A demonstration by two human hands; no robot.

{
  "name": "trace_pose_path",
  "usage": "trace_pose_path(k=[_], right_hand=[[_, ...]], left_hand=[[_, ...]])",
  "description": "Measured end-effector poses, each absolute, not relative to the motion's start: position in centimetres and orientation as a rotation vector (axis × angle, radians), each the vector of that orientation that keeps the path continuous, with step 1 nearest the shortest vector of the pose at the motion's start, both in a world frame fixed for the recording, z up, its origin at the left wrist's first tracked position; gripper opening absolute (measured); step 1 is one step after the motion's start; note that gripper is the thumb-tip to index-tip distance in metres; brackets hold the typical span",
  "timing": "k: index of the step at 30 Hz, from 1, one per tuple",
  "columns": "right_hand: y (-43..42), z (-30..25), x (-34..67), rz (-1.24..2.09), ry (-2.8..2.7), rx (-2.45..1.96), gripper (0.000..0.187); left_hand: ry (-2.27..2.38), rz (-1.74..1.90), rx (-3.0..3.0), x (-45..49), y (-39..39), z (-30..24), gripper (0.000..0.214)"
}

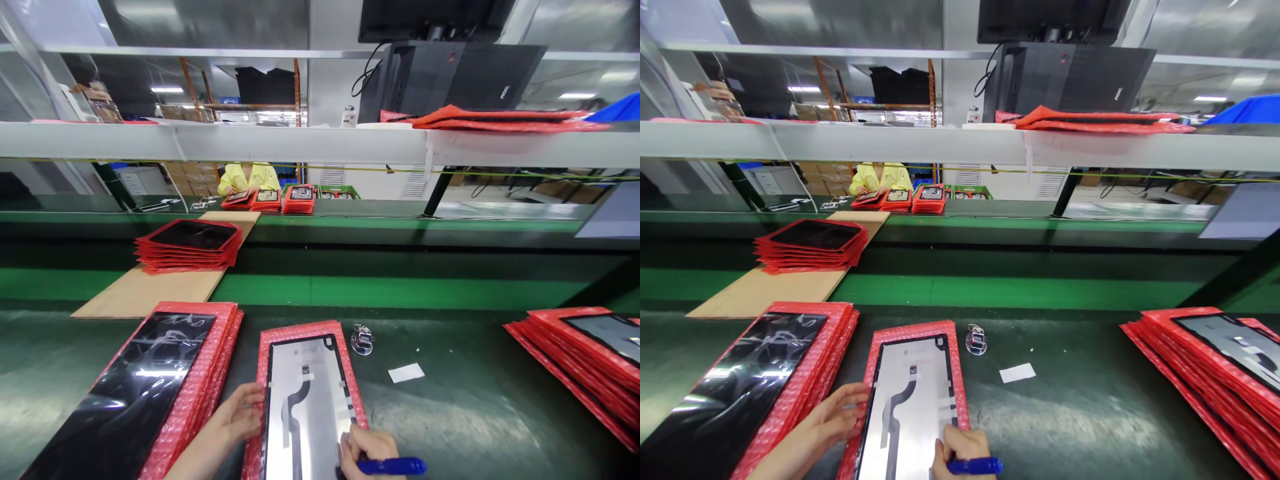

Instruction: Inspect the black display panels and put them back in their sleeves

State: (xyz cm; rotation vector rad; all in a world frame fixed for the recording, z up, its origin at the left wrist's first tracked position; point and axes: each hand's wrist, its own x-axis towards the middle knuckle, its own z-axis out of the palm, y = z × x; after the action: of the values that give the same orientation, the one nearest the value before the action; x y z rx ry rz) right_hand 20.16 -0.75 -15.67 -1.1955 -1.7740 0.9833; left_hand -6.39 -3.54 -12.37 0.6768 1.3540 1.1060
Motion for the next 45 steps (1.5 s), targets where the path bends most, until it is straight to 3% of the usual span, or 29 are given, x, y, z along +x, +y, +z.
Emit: trace_pose_path(k=[8,15,19,23,27,30,35,45], right_hand=[[0.2,-15.9,20.1,1.406,-1.448,-1.14,0.054],[0.4,-13.4,20.7,1.584,-1.317,-1.045,0.057],[0.5,-9.9,23.0,1.625,-1.183,-0.921,0.048],[2.5,-6.3,25.4,1.462,-1.121,-0.818,0.042],[5.5,-4.4,25.6,1.151,-1.232,-0.955,0.044],[6.5,-4.4,24.4,1.161,-1.322,-1.037,0.034],[5.1,-5.8,23.4,1.663,-1.21,-0.887,0.026],[3.8,-8.5,23.9,1.595,-1.255,-0.996,0.038]], left_hand=[[1.162,1.049,0.554,-4.1,-2.6,-8.9,0.03],[1.175,1.202,0.62,0.6,-1.0,-8.3,0.068],[1.248,1.266,0.659,0.5,-0.3,-6.6,0.064],[1.238,1.342,0.831,0.0,1.0,-3.1,0.042],[1.224,1.447,0.884,0.0,1.9,-0.4,0.039],[1.221,1.467,0.815,-0.1,2.1,0.5,0.04],[1.192,1.484,0.83,-0.7,2.3,0.3,0.041],[1.199,1.455,0.815,-0.9,2.3,0.4,0.049]])
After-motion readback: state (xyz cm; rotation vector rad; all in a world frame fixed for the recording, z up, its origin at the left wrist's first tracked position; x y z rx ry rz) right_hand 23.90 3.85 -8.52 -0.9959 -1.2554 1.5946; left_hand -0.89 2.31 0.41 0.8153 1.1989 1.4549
